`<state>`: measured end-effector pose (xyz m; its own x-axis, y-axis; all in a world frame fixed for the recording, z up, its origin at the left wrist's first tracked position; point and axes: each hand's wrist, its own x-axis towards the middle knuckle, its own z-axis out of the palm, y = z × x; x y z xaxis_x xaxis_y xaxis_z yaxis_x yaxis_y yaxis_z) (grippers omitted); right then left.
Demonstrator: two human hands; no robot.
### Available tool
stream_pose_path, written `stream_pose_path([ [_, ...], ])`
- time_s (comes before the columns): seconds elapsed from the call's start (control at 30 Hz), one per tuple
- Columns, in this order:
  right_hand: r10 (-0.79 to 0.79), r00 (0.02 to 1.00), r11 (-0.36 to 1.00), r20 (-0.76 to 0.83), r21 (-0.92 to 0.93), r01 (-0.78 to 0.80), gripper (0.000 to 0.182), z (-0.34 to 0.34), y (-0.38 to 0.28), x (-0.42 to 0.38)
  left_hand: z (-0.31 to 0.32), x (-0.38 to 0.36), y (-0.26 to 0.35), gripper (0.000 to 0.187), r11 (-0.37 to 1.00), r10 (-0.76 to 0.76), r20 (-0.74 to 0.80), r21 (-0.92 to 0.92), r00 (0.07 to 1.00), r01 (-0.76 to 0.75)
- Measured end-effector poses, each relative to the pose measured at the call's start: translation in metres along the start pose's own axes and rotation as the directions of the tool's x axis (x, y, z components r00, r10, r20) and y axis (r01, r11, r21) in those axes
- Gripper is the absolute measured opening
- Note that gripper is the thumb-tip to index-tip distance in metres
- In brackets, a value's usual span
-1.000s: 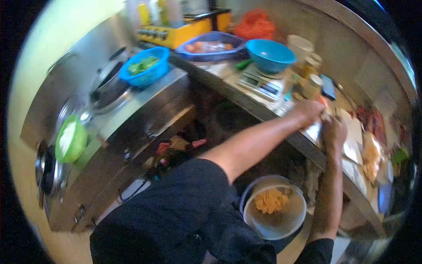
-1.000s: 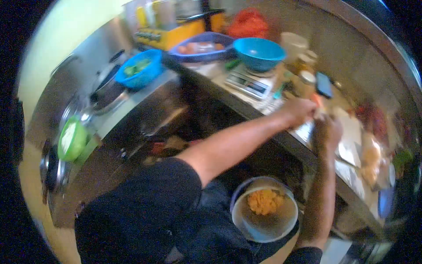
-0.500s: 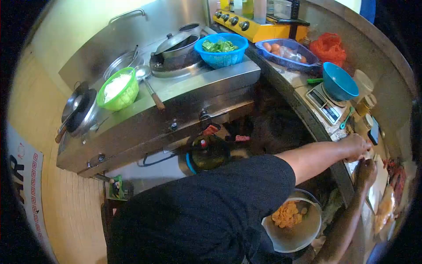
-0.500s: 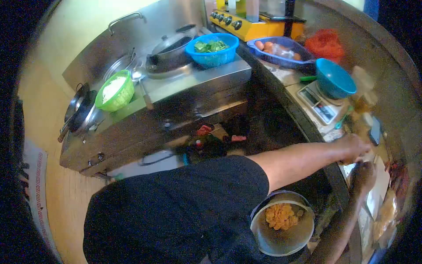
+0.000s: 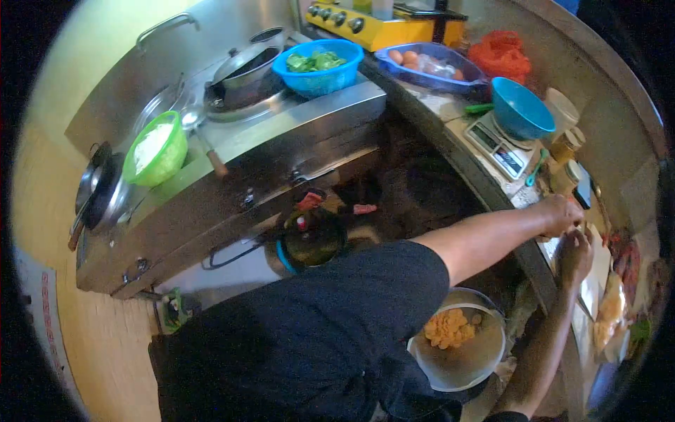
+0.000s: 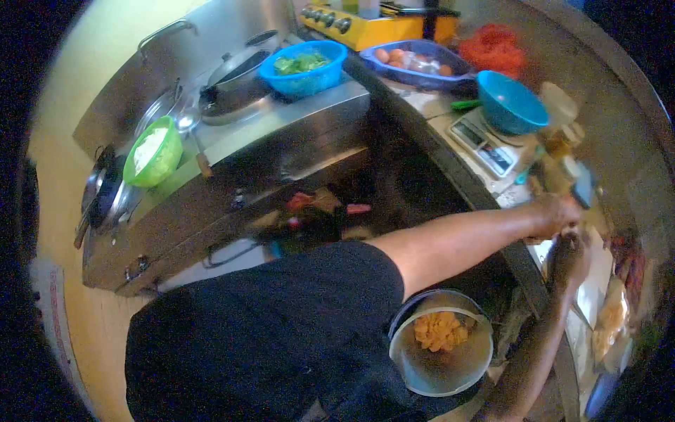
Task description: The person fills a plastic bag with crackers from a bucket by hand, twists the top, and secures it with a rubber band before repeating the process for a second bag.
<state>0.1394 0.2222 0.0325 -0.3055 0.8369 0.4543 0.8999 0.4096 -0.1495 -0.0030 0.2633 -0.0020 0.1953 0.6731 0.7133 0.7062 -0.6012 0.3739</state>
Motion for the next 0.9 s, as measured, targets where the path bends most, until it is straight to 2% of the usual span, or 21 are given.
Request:
stream_pose_path([
  [0.07, -0.027, 0.996, 0.979, -0.083, 0.198, 0.043, 0.019, 0.038, 0.037, 0.013, 0.009, 0.007, -0.006, 0.013, 0.998, 0.003, 0.048, -0.070, 0.999, 0.000],
  [0.1, 0.022, 0.999, 0.980, -0.039, 0.197, -0.014, 0.019, 0.026, 0.023, 0.010, 0.025, 0.006, -0.024, 0.013, 0.984, 0.121, -0.017, -0.133, 0.993, -0.122],
  [0.17, 0.122, 0.991, 0.975, 0.050, 0.182, -0.129, 0.020, 0.004, -0.007, 0.006, -0.001, 0.000, -0.006, 0.020, 0.986, 0.076, 0.030, -0.149, 0.997, -0.071],
  [0.2, -0.043, 0.995, 0.999, -0.090, -0.016, 0.042, 0.017, 0.029, 0.022, 0.008, -0.008, 0.003, 0.001, 0.021, 1.000, 0.013, 0.122, 0.019, 0.992, -0.016],
  [0.23, -0.030, 0.991, 0.998, -0.128, 0.048, 0.036, 0.013, 0.023, 0.020, 0.004, -0.016, -0.003, 0.004, 0.023, 0.979, 0.013, 0.079, -0.206, 0.997, 0.004],
  [0.27, -0.001, 0.990, 0.959, -0.141, 0.282, 0.041, 0.015, 0.021, 0.023, 0.003, -0.015, -0.006, 0.008, 0.026, 0.995, -0.052, 0.014, -0.081, 0.999, 0.053],
  [0.33, -0.022, 0.967, 0.958, -0.254, 0.272, 0.094, 0.017, 0.021, 0.023, 0.001, -0.009, -0.006, -0.003, 0.030, 0.997, 0.016, -0.006, -0.079, 1.000, -0.017],
  [0.4, -0.056, 0.962, 0.928, -0.267, 0.340, 0.149, 0.014, 0.032, 0.036, 0.004, -0.017, -0.010, 0.003, 0.032, 0.998, 0.057, -0.005, -0.034, 0.998, -0.057],
  [0.43, -0.047, 0.962, 0.951, -0.269, 0.283, 0.126, 0.014, 0.032, 0.035, 0.005, -0.017, -0.009, 0.003, 0.033, 0.996, 0.089, -0.007, -0.027, 0.996, -0.089],
  [0.53, -0.042, 0.965, 0.936, -0.257, 0.328, 0.128, 0.012, 0.027, 0.034, 0.003, -0.021, -0.009, 0.008, 0.034, 0.995, 0.093, 0.008, -0.039, 0.996, -0.093],
  [0.57, -0.034, 0.964, 0.927, -0.263, 0.352, 0.129, 0.013, 0.025, 0.033, 0.001, -0.017, -0.009, 0.004, 0.031, 0.993, 0.112, -0.029, -0.023, 0.993, -0.113],
  [0.67, -0.033, 0.976, 0.936, -0.215, 0.335, 0.105, 0.016, 0.024, 0.036, 0.002, -0.023, -0.008, 0.006, 0.028, 0.999, 0.052, 0.096, -0.001, 0.994, -0.052],
  [0.77, 0.089, 0.993, 0.847, -0.078, 0.530, -0.035, 0.019, 0.022, 0.035, 0.001, -0.024, -0.008, 0.005, 0.023, 0.997, 0.010, 0.068, 0.075, 0.998, -0.016],
  [0.9, 0.049, 0.995, 0.849, -0.081, 0.529, 0.001, 0.018, 0.025, 0.040, 0.003, -0.021, -0.008, 0.003, 0.019, 0.994, 0.028, 0.023, 0.104, 0.999, -0.030],
])
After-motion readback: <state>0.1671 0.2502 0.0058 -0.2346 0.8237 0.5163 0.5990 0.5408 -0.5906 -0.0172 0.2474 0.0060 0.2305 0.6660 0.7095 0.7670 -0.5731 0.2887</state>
